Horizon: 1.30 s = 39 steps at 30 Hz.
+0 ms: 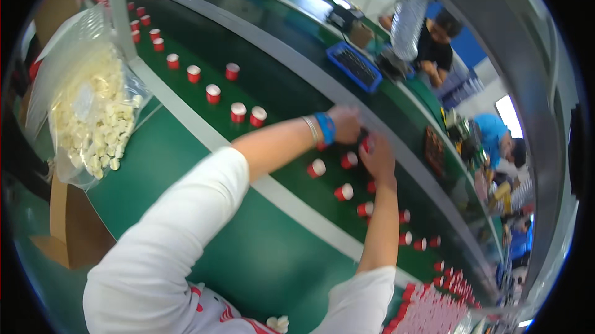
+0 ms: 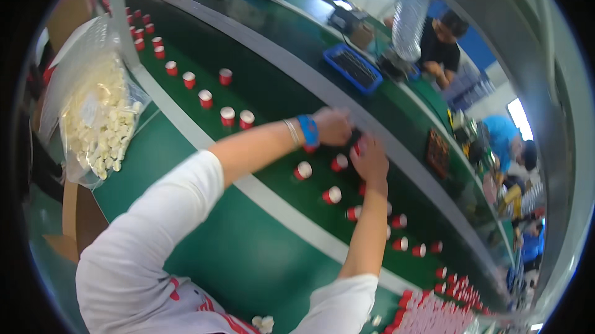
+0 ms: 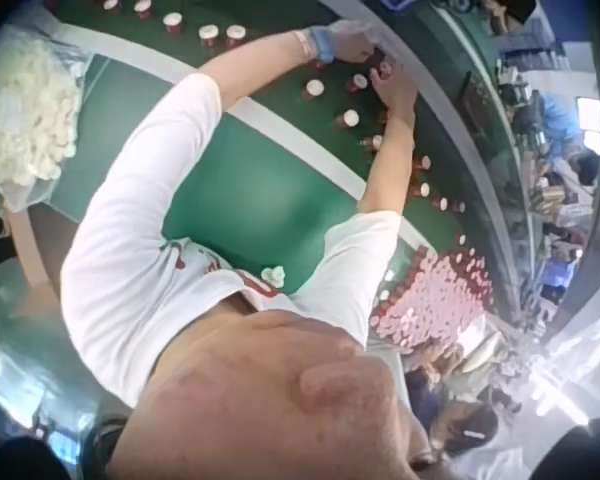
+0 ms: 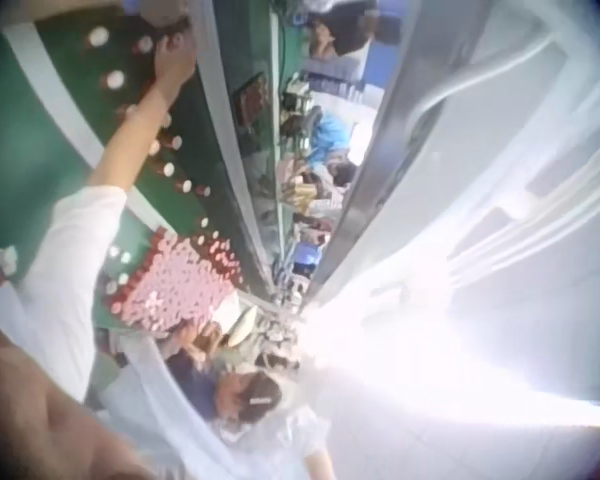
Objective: The person is manually inserting small white components into red cylindrical containers on an assembly line.
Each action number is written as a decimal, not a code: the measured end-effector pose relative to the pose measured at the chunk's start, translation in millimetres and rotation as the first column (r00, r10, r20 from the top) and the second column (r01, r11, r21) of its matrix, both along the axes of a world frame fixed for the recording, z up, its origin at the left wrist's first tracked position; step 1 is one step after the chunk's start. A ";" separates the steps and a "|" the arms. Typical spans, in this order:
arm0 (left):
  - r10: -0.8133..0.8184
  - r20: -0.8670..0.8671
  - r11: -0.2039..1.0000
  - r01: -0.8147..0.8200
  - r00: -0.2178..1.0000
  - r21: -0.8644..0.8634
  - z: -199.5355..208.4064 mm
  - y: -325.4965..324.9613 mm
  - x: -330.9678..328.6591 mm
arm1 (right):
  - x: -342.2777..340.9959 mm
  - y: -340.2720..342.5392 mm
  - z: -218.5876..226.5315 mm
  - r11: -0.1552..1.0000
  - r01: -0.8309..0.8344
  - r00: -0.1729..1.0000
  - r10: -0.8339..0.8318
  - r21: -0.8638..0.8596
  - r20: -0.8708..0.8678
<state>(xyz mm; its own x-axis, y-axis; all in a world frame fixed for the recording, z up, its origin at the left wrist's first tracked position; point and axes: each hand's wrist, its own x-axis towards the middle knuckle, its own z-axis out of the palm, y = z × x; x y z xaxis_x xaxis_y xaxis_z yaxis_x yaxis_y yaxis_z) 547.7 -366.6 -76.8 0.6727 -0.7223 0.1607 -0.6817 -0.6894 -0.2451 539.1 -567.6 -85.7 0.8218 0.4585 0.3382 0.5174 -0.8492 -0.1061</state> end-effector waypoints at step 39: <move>-0.133 0.285 0.347 0.314 0.949 -0.884 -2.8 -37.2 -199.8 | -489.2 -20.1 123.8 0.859 0.505 0.727 -0.475 -0.082 -0.497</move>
<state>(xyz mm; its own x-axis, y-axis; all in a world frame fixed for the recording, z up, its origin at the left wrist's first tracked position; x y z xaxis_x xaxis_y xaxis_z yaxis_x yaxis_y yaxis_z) 347.9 -403.7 -79.6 0.4144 -0.1907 0.8899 -0.8682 -0.3762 0.3237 49.8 -587.8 38.0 0.9862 -0.0608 -0.1538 -0.1024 -0.9548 -0.2791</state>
